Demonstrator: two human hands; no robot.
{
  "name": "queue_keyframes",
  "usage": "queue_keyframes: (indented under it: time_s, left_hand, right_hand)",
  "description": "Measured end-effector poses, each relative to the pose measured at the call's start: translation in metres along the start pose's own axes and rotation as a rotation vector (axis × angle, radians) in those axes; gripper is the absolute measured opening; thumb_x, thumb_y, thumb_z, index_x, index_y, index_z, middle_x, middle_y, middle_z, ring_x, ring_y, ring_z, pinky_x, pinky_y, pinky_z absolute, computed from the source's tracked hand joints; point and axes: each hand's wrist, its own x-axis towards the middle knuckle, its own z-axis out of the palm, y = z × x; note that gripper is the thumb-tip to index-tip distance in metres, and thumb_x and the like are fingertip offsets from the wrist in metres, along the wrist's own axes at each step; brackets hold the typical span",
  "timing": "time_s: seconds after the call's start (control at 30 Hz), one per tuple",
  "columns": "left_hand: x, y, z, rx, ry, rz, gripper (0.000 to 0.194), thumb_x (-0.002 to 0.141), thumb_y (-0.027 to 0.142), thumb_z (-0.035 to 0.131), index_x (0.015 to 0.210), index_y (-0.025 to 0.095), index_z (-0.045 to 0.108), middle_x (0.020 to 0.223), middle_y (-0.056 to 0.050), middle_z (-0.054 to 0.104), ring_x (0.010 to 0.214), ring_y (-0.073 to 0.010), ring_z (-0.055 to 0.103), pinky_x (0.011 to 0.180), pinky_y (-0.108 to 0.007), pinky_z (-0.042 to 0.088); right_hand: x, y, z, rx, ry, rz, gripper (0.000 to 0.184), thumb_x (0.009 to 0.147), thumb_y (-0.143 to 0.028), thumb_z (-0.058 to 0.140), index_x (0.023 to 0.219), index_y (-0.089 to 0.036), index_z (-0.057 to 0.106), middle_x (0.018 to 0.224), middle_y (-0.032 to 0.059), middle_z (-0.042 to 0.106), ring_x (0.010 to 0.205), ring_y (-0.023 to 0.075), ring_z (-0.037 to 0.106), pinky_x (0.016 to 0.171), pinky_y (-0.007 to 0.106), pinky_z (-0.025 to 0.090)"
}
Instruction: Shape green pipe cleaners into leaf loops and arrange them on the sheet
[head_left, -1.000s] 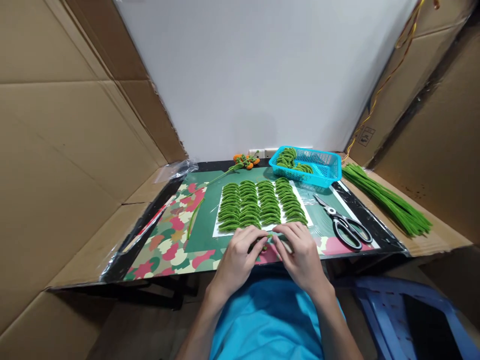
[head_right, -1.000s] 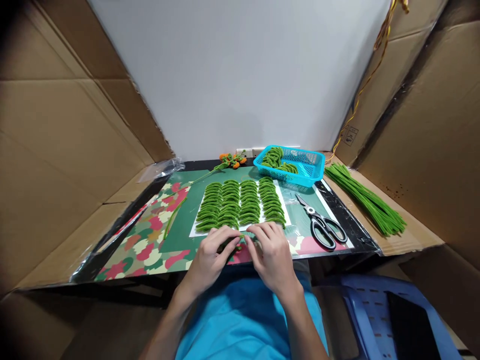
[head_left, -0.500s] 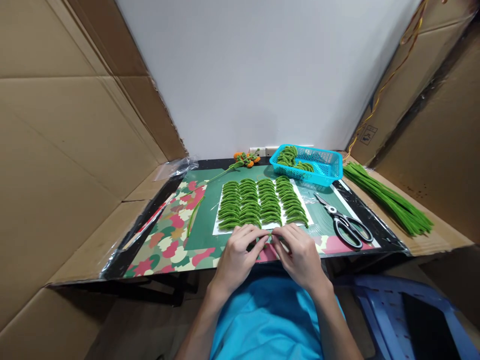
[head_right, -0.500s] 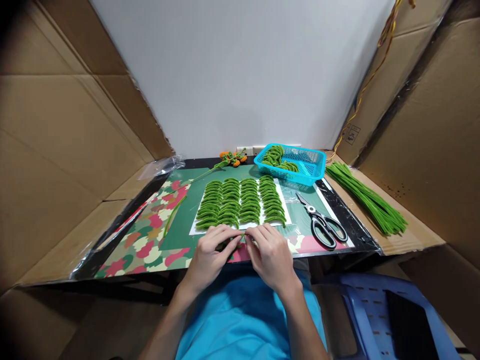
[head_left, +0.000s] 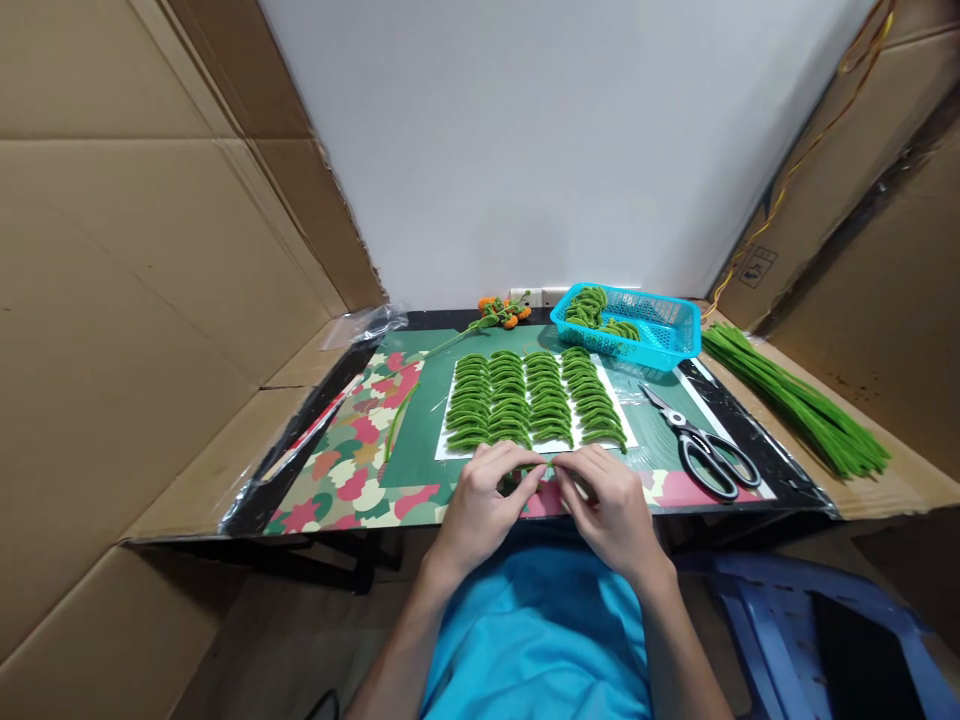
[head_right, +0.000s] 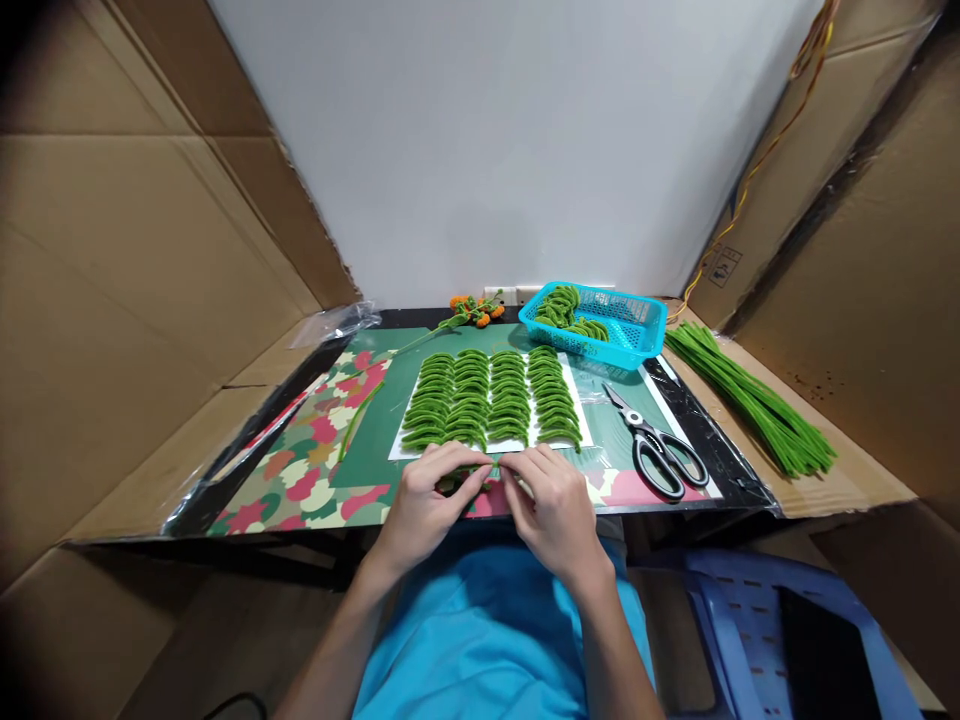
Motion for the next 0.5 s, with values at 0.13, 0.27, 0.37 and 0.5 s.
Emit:
queue_keyframes:
  time_s: [0.13,0.27,0.37,0.5]
  left_hand:
    - [0.0005,0.0013,-0.0006,-0.012,0.004,-0.002,0.006,0.103,0.019,0.068,0.102,0.023,0.074,0.096,0.002,0.077,0.091,-0.0165,0.068,0.088,-0.031,0.041]
    - [0.0005,0.0014,-0.0005,-0.022,0.007,-0.010,0.006,0.103,0.022,0.069,0.101,0.023,0.074,0.094,0.001,0.077,0.088,-0.0168,0.067,0.086,-0.032,0.042]
    - [0.0000,0.0008,-0.0002,-0.023,0.004,-0.013,0.006,0.103,0.023,0.068,0.100,0.023,0.074,0.094,0.001,0.077,0.088,-0.0171,0.068,0.086,-0.032,0.041]
    - [-0.0004,0.0007,0.0000,-0.016,-0.003,-0.012,0.006,0.103,0.023,0.068,0.100,0.023,0.073,0.095,0.001,0.077,0.089,-0.0175,0.068,0.087,-0.033,0.040]
  right_hand:
    - [-0.0013,0.0001,-0.0014,0.032,0.003,0.016,0.015,0.107,-0.016,0.055,0.112,-0.023,0.068,0.098,0.0058,0.073,0.089,0.0242,0.065,0.078,0.035,0.048]
    - [-0.0026,0.0009,-0.0017,0.056,0.004,0.035,0.015,0.107,-0.017,0.056,0.114,-0.022,0.068,0.100,0.0062,0.073,0.090,0.0238,0.066,0.079,0.035,0.049]
    - [-0.0034,0.0012,-0.0017,0.065,0.011,0.037,0.014,0.107,-0.017,0.056,0.114,-0.022,0.068,0.100,0.0064,0.073,0.091,0.0235,0.066,0.080,0.034,0.050]
    - [-0.0036,0.0014,-0.0012,0.054,0.015,0.030,0.014,0.106,-0.017,0.057,0.113,-0.022,0.068,0.099,0.0066,0.073,0.090,0.0236,0.067,0.079,0.034,0.050]
